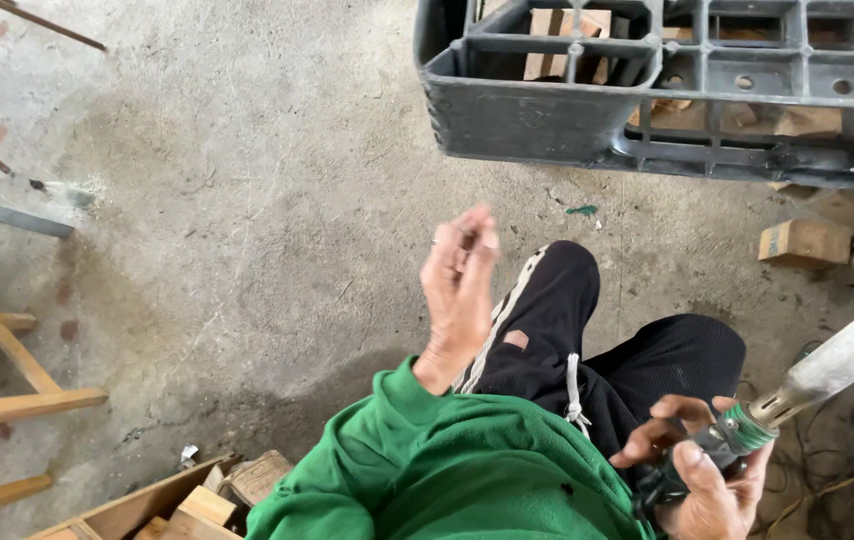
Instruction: The person modifies a black plastic crate by first using a chisel to pry and remove sections of the crate's grid structure. Then, they use an angle grinder to cut and smooth the edges of the modified crate.
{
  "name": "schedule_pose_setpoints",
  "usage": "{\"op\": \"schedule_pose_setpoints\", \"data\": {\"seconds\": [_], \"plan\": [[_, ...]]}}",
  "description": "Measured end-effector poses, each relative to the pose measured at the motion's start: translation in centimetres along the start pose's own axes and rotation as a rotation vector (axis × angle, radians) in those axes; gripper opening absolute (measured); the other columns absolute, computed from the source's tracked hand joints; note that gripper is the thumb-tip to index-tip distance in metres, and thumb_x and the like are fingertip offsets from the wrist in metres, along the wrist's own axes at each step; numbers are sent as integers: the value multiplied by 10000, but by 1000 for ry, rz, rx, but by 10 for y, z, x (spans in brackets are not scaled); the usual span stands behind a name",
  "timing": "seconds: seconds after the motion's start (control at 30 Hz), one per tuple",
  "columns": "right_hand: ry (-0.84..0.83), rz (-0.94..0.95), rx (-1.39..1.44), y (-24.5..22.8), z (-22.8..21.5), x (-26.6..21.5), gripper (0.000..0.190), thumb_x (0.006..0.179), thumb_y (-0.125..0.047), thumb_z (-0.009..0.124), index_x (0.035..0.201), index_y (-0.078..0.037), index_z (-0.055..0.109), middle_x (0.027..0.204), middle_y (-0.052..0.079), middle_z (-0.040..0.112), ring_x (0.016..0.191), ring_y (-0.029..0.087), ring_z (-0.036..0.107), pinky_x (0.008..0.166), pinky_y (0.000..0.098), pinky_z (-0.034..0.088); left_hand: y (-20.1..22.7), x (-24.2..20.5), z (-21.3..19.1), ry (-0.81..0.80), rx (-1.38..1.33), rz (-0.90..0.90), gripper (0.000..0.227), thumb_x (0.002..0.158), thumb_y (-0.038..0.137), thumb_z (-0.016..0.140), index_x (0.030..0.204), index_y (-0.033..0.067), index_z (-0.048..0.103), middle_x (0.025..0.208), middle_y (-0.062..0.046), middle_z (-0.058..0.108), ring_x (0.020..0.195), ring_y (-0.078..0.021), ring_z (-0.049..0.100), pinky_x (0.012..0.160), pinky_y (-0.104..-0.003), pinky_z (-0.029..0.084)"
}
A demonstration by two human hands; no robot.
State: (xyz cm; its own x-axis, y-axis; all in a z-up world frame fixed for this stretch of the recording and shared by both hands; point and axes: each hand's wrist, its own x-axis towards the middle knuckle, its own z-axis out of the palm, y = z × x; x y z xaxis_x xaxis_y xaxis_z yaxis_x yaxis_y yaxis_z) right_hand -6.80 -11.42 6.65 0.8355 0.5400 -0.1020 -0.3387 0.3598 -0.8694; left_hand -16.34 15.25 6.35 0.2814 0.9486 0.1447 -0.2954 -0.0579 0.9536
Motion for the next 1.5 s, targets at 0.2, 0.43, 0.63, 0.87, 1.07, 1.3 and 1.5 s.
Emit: {"op": "schedule_pose_setpoints", "data": {"seconds": [0.2, 0.43, 0.63, 0.87, 1.07, 1.3, 1.5], "plan": [[-297, -36, 122, 15, 3, -8, 598, 920, 39, 669, 1486, -73, 509, 741, 194, 591, 478, 216, 570, 411, 370, 515, -22, -25, -33, -79, -106, -176, 273, 1022, 177, 635, 1196, -24, 693, 899, -9, 628, 746, -83, 542, 629, -252, 494], [-262, -22, -107, 33, 0, -14, 614, 848, 54, 651, 1434, -16, 483, 697, 178, 603, 424, 202, 561, 362, 351, 495, 4, -113, -18, -426, -219, -484, 267, 1064, 194, 600, 1062, -55, 696, 927, -63, 716, 839, -116, 630, 785, -268, 545], [-253, -128, -124, 10, -1, 6, 579, 913, 12, 607, 1476, 1, 472, 717, 198, 598, 471, 209, 582, 401, 354, 506, 45, -66, -10, -424, 124, 137, 208, 1048, 170, 657, 1090, -12, 748, 805, -70, 663, 712, -142, 629, 640, -279, 493], [-525, -30, 34, -46, -15, 94, 491, 1009, -69, 585, 1480, -58, 446, 851, 239, 651, 649, 262, 683, 564, 430, 594, 74, 53, 25, 41, 48, 660, 131, 1084, 29, 599, 1205, 58, 641, 1080, -45, 605, 732, -61, 551, 555, -227, 491], [-594, 68, -184, -79, 5, 207, 593, 954, -73, 638, 1517, -78, 453, 912, 199, 680, 706, 221, 683, 592, 385, 583, 77, 128, 7, 203, 101, 206, 308, 1107, 111, 496, 1348, -33, 623, 1251, -92, 665, 1080, -90, 622, 932, -280, 505], [-638, 445, -659, -174, 62, 260, 712, 891, -78, 700, 1561, -102, 460, 983, 153, 715, 773, 173, 683, 625, 332, 571, 130, 165, 7, 100, -104, -294, 321, 1068, 197, 603, 1234, -59, 703, 1119, -80, 759, 1016, -166, 689, 948, -332, 554], [-746, 963, -1029, -248, 117, 253, 816, 854, -67, 750, 1612, -136, 454, 1034, 108, 744, 818, 126, 671, 639, 287, 547, 143, 243, 11, -233, 143, -413, 529, 1085, 349, 583, 1500, 21, 560, 1437, -108, 641, 1347, -189, 581, 1172, -355, 450]]}}
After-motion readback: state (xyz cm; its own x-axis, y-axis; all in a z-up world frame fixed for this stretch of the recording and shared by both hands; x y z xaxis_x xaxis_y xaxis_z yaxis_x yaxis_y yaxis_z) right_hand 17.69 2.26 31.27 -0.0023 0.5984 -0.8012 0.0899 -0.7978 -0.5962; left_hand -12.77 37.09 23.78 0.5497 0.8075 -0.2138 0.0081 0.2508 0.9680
